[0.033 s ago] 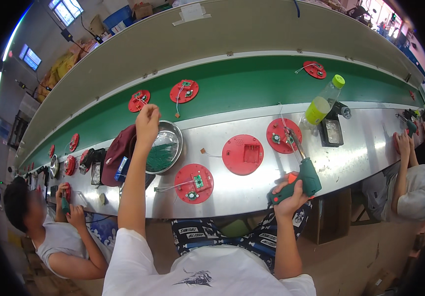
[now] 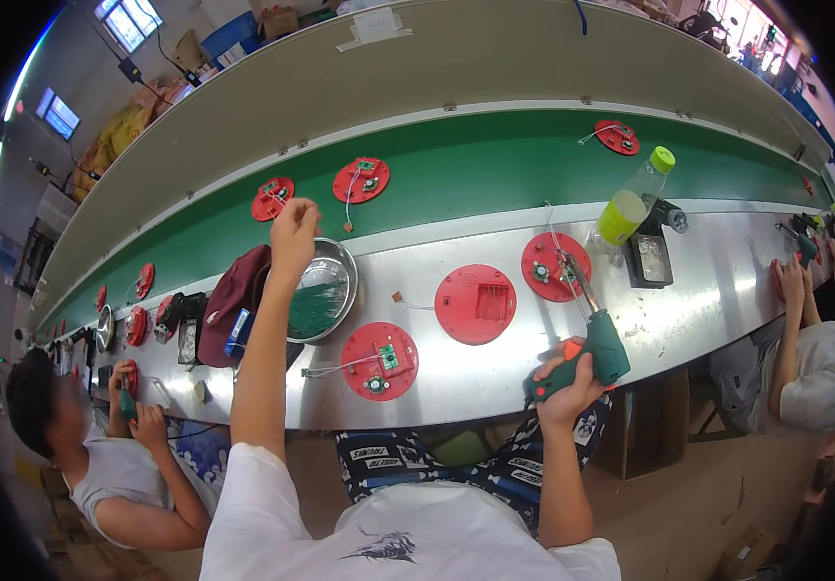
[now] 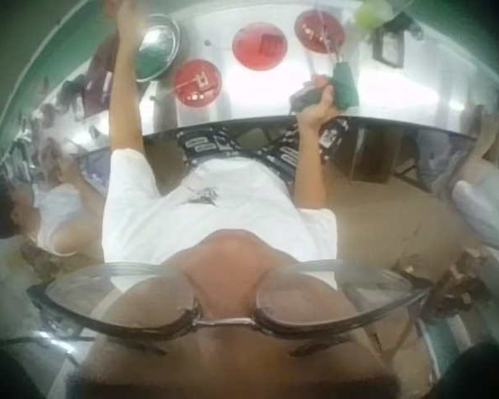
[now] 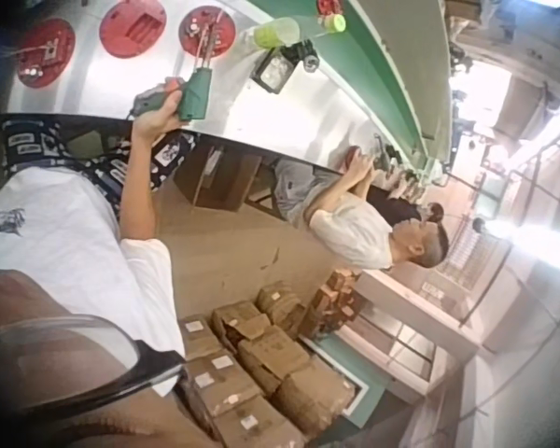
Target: Soldering electronic components onto small PCBs housed in red plastic casings on an assembly line.
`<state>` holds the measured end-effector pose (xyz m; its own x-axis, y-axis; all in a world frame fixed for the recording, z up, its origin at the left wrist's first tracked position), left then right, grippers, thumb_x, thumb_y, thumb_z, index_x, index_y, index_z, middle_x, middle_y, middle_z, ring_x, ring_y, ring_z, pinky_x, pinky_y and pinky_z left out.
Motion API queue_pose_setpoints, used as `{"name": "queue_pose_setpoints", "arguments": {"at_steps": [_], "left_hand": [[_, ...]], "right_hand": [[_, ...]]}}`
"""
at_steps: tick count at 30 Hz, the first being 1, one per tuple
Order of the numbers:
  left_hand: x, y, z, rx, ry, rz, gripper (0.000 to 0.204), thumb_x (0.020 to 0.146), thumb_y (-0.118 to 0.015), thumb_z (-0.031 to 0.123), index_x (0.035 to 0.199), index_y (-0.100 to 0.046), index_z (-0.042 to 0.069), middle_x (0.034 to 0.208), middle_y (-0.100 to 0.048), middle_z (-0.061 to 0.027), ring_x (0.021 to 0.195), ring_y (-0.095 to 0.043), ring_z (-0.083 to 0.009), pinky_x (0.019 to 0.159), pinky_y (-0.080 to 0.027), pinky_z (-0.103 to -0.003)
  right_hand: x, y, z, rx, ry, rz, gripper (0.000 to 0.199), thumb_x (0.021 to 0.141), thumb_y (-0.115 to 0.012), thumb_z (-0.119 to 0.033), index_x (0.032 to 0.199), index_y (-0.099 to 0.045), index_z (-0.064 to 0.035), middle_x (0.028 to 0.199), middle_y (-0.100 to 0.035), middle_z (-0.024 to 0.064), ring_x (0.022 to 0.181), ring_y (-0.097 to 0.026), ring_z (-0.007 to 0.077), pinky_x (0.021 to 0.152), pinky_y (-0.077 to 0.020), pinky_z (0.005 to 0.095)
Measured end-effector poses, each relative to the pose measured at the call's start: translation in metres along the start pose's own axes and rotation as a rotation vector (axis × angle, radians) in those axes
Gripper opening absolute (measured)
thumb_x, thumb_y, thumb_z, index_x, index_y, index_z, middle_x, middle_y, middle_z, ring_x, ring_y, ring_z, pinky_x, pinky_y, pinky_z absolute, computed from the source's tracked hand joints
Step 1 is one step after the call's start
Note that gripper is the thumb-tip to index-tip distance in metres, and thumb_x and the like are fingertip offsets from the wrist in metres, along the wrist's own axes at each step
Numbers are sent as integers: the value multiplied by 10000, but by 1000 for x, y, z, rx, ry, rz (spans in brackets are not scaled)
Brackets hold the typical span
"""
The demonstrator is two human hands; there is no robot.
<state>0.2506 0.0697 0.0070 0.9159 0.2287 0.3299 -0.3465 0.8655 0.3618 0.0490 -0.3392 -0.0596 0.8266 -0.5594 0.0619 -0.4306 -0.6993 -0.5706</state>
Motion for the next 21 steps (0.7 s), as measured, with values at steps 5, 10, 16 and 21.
{"name": "queue_pose_setpoints", "arguments": {"at_steps": [5, 10, 16, 21], "left_hand": [[60, -64, 4, 231, 132, -111, 182, 985, -583, 148, 1068, -621, -10, 887, -685, -77, 658, -668, -153, 546, -534, -297], [92, -111, -15, -17, 382, -198, 182, 1015, -541, 181, 1096, -609, 32, 873, -641, -51, 661, -629, -147, 585, -565, -313], [68, -136, 19, -121, 458, -313, 159, 1029, -532, 194, 1083, -601, 62, 811, -577, -12, 651, -568, -123, 587, -533, -294], [17, -107, 64, -264, 304, -511, 152, 1019, -580, 181, 1016, -610, 32, 788, -560, 0, 604, -530, -94, 550, -468, -261]], "right_hand": [[1, 0, -4, -18, 36, 6, 285, 1021, -480, -248, 1107, -529, 20, 901, -600, 153, 472, -567, 181, 424, -457, 292], [-3, -2, 0, -3, 65, 44, 290, 1012, -487, -240, 1131, -516, 23, 878, -603, 157, 463, -564, 191, 418, -450, 299], [-3, -1, -3, 12, 90, 38, 308, 1003, -492, -255, 1136, -507, 23, 873, -596, 159, 453, -563, 197, 392, -433, 298], [-4, 1, -3, -12, 83, 3, 297, 1019, -476, -251, 1117, -542, 21, 946, -586, 139, 507, -577, 187, 459, -494, 308]]}}
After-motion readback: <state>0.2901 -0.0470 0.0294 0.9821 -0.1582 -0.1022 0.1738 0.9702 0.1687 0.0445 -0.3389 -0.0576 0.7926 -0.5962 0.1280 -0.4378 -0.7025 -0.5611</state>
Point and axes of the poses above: each hand's wrist, its own x-axis towards the middle knuckle, its own y-axis out of the back of the hand, z = x × y, the point moved 1 cm from there along x, towards the middle knuckle
